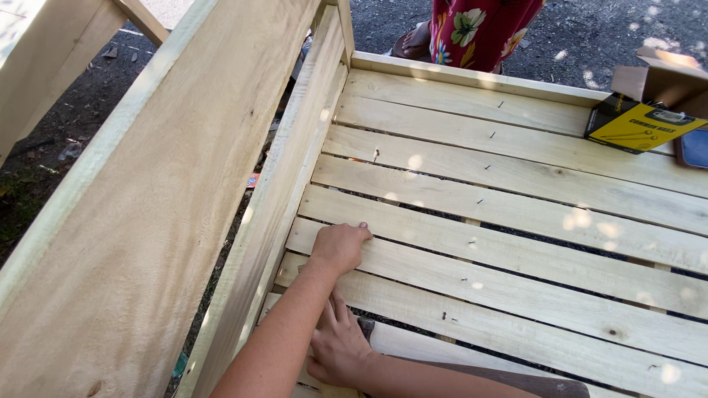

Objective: The person hammers nails into the wooden slats of a large frame, pressing slats flat with one hand while driving nails with a claw hammer. They reposition nails, use a small wood block, and work along the slats while another person steadies the structure.

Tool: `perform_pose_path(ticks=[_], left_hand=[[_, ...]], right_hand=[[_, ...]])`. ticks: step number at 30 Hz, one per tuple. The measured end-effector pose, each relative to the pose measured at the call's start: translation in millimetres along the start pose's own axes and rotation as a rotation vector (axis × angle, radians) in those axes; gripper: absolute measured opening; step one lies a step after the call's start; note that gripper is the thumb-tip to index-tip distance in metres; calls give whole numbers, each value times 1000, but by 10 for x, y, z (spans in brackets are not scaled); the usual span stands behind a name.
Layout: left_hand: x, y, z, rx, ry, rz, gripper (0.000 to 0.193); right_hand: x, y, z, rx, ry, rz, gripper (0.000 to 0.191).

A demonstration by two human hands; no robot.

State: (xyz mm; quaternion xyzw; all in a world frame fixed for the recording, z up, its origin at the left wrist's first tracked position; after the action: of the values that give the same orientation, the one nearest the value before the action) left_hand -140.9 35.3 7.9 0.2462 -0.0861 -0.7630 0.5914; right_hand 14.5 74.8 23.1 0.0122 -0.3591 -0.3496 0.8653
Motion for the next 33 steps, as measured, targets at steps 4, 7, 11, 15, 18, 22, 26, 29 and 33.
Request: perform_pose_path(ticks=[4, 7, 11, 15, 18, 22, 26, 29, 33], left_hand=[[42, -189, 31, 148, 6, -3, 39], [144, -322, 52, 206, 28, 0, 44], [200, -292, 27, 153, 84, -49, 40], [167, -99, 5, 20, 142, -45, 34], [103, 4, 22, -31, 167, -51, 34], [79, 60, 11, -64, 211, -11, 38], [14, 131, -166, -122, 76, -55, 51], [-108, 200, -334, -270, -30, -128, 61], [-213, 161, -551, -290, -143, -67, 62]], right_hand=[[-140, 134, 210, -225, -604, -72, 97], [-352, 182, 284, -256, -786, -302, 81], [-704, 352, 315, -190, -1216, -553, 79], [-1004, 509, 336, -209, -1678, -568, 83], [-1102, 608, 303, -227, -1665, -606, 84], [-1226, 661, 365, -326, -1923, -661, 87], [-1416, 585, 778, -309, -2135, -419, 74], [-1688, 590, 1021, -460, -1988, -600, 63], [-1870, 663, 1522, -829, -1703, -324, 45]])
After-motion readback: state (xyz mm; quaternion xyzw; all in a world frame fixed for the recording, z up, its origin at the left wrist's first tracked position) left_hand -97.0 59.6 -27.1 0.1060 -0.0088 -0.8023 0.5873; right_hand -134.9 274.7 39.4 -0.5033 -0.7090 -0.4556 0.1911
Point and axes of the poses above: each hand's wrist, its own y-axis away from the middle knuckle, its own z-axis out of the back of the hand, x = y × z, the point moved 6 cm from there along -y, towards the middle knuckle, and after that the axes turned 9 degrees about -z, right-handed, at the moved point
